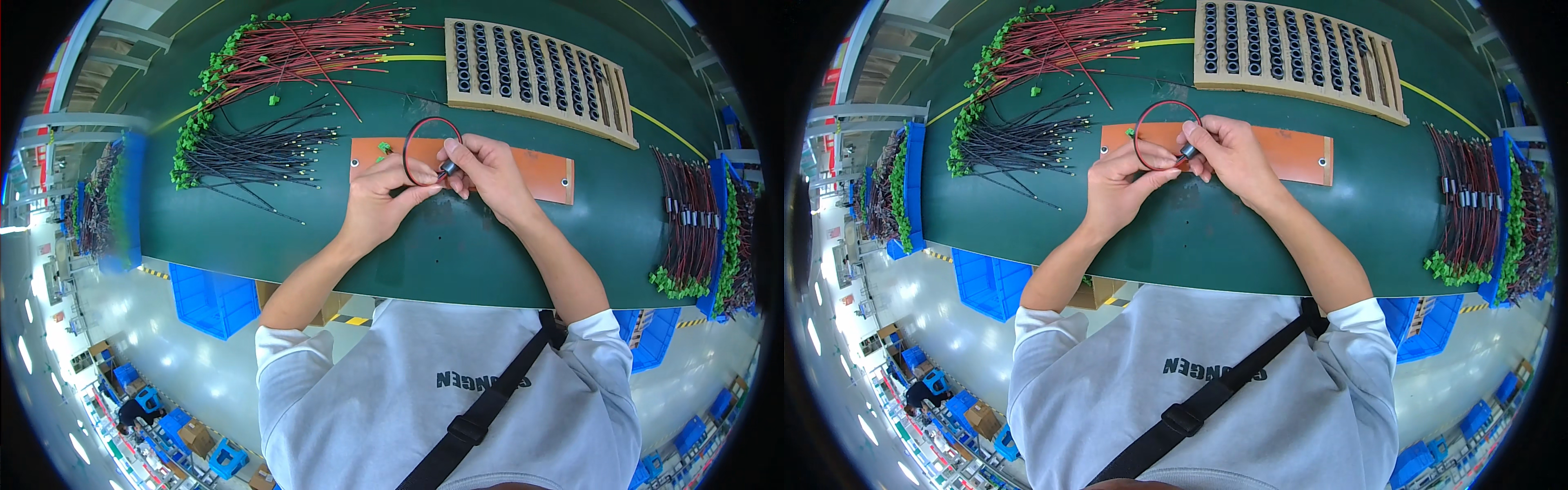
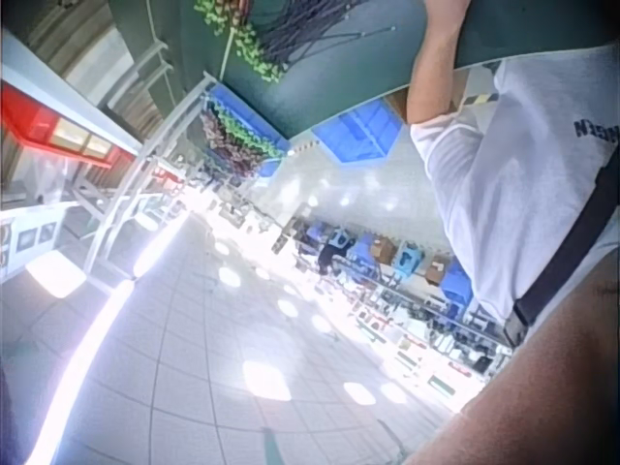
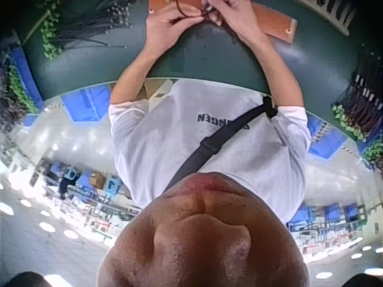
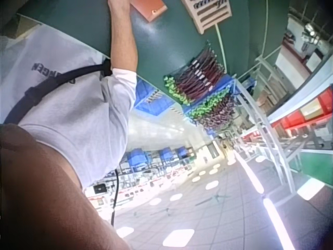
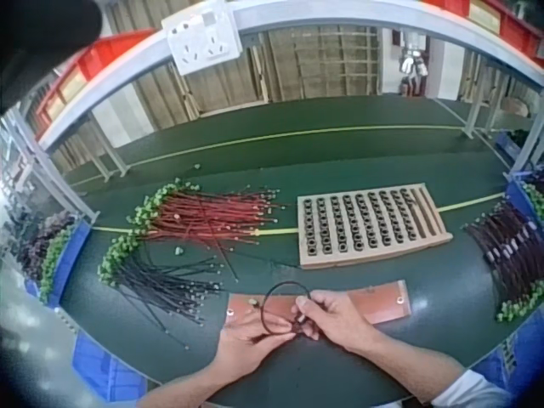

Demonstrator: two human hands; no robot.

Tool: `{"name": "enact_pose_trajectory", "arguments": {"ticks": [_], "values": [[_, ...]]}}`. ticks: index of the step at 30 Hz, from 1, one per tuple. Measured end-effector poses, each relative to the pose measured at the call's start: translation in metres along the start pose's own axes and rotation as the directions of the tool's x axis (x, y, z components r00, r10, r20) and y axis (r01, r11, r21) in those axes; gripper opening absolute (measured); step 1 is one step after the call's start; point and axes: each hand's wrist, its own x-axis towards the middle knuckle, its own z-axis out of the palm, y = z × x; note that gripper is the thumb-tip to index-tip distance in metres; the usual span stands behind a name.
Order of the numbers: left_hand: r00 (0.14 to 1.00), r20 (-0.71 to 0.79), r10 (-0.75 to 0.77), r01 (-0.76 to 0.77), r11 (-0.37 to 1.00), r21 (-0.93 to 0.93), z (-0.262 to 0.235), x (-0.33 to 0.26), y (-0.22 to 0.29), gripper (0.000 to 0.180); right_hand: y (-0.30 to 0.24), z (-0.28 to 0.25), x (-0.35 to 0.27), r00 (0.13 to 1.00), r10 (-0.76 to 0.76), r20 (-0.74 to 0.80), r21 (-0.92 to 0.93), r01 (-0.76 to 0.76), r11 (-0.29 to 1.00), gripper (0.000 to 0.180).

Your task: The person assembles wire harnesses by hand at a workbench. They pick up red and black wires, insert them into a green connector, and then slide a grey heat-shrink tube over the connection. The person uses a tool to crimp the connector and then places the finished assembly into a wooden tray.

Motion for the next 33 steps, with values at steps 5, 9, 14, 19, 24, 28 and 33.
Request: {"name": "enact_pose_trajectory", "arguments": {"ticks": [5, 9, 14, 19, 24, 28, 33], "values": [[0.993, -0.062, -0.099, 0.102, 0.993, 0.061, 0.004, 0.000, 0.012, 0.012, 0.000, 0.000, 0.000, 1.000, 0.001, 0.002, -0.021, -0.001, 1.000, 0.033], [0.995, -0.081, -0.056, 0.060, 0.997, 0.040, 0.002, 0.001, 0.007, 0.014, 0.001, -0.002, -0.001, 1.000, -0.009, 0.005, -0.032, 0.009, 0.999, 0.034], [0.984, -0.129, 0.120, -0.106, 0.988, 0.115, 0.009, 0.008, 0.005, 0.015, 0.000, 0.001, -0.001, 0.999, -0.034, 0.004, -0.038, 0.034, 0.999, 0.035], [0.966, 0.030, 0.256, -0.254, 0.924, 0.287, 0.005, 0.012, 0.007, 0.014, 0.000, 0.002, -0.002, 0.999, -0.049, 0.005, -0.023, 0.049, 0.999, 0.036], [0.984, 0.013, 0.180, -0.178, 0.956, 0.232, -0.002, 0.008, 0.004, 0.015, 0.002, 0.000, 0.000, 0.999, -0.034, 0.013, -0.020, 0.034, 0.999, 0.029], [0.984, -0.046, 0.170, -0.159, 0.969, 0.189, 0.004, 0.005, -0.003, 0.015, 0.003, 0.004, -0.003, 0.995, -0.091, -0.029, 0.031, 0.091, 0.995, 0.024], [0.987, -0.089, 0.136, -0.128, 0.988, 0.089, 0.008, 0.011, -0.002, 0.012, 0.001, 0.012, -0.006, 0.991, -0.112, -0.067, 0.069, 0.117, 0.991, 0.024]]}}
